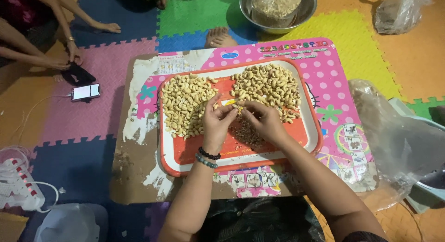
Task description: Peeling the skin off cashew nuts by hand and sorting them into piles on a tray.
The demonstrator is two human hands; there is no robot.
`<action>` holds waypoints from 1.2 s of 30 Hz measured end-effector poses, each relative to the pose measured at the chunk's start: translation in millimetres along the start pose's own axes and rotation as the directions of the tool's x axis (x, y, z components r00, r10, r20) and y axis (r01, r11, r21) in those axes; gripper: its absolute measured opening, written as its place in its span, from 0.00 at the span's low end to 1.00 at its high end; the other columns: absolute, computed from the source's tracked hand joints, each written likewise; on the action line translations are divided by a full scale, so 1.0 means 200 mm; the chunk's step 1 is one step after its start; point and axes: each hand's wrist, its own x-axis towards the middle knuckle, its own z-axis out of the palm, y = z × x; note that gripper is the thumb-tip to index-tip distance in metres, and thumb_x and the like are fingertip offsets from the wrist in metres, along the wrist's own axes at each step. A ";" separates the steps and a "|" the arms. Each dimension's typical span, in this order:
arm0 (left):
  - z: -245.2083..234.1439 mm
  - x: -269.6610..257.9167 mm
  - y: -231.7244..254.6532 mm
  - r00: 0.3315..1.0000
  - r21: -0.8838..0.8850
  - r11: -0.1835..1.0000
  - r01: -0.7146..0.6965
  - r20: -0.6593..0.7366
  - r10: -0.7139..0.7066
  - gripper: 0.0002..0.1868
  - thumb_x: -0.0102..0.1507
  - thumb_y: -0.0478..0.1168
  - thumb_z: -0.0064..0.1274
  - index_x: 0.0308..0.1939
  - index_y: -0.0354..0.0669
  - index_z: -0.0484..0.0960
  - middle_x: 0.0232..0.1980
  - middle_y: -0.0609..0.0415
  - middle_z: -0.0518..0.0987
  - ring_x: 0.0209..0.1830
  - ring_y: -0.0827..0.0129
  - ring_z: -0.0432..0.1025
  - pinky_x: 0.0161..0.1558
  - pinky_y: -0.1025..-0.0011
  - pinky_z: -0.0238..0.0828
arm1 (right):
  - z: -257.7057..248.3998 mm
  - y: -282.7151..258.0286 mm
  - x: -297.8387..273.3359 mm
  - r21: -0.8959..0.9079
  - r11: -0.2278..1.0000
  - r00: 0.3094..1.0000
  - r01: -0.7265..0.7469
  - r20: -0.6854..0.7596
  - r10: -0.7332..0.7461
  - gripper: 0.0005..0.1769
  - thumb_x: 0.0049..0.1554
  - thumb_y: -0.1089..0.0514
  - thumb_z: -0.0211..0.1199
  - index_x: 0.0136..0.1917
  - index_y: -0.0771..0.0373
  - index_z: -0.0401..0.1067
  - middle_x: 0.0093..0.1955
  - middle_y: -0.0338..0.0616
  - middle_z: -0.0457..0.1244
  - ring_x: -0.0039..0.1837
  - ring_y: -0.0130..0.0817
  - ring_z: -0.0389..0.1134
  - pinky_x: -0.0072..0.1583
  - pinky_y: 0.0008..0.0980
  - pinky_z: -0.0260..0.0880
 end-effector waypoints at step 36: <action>0.02 -0.01 0.00 0.999 -0.136 0.990 0.034 0.015 -0.033 0.36 0.61 0.33 0.65 0.71 0.42 0.66 0.44 0.49 0.83 0.41 0.78 0.73 0.48 0.73 0.84 | 0.02 0.00 0.01 -0.075 0.993 0.995 0.089 -0.028 -0.091 0.12 0.59 0.59 0.66 0.58 0.55 0.79 0.38 0.44 0.73 0.34 0.37 0.69 0.39 0.35 0.68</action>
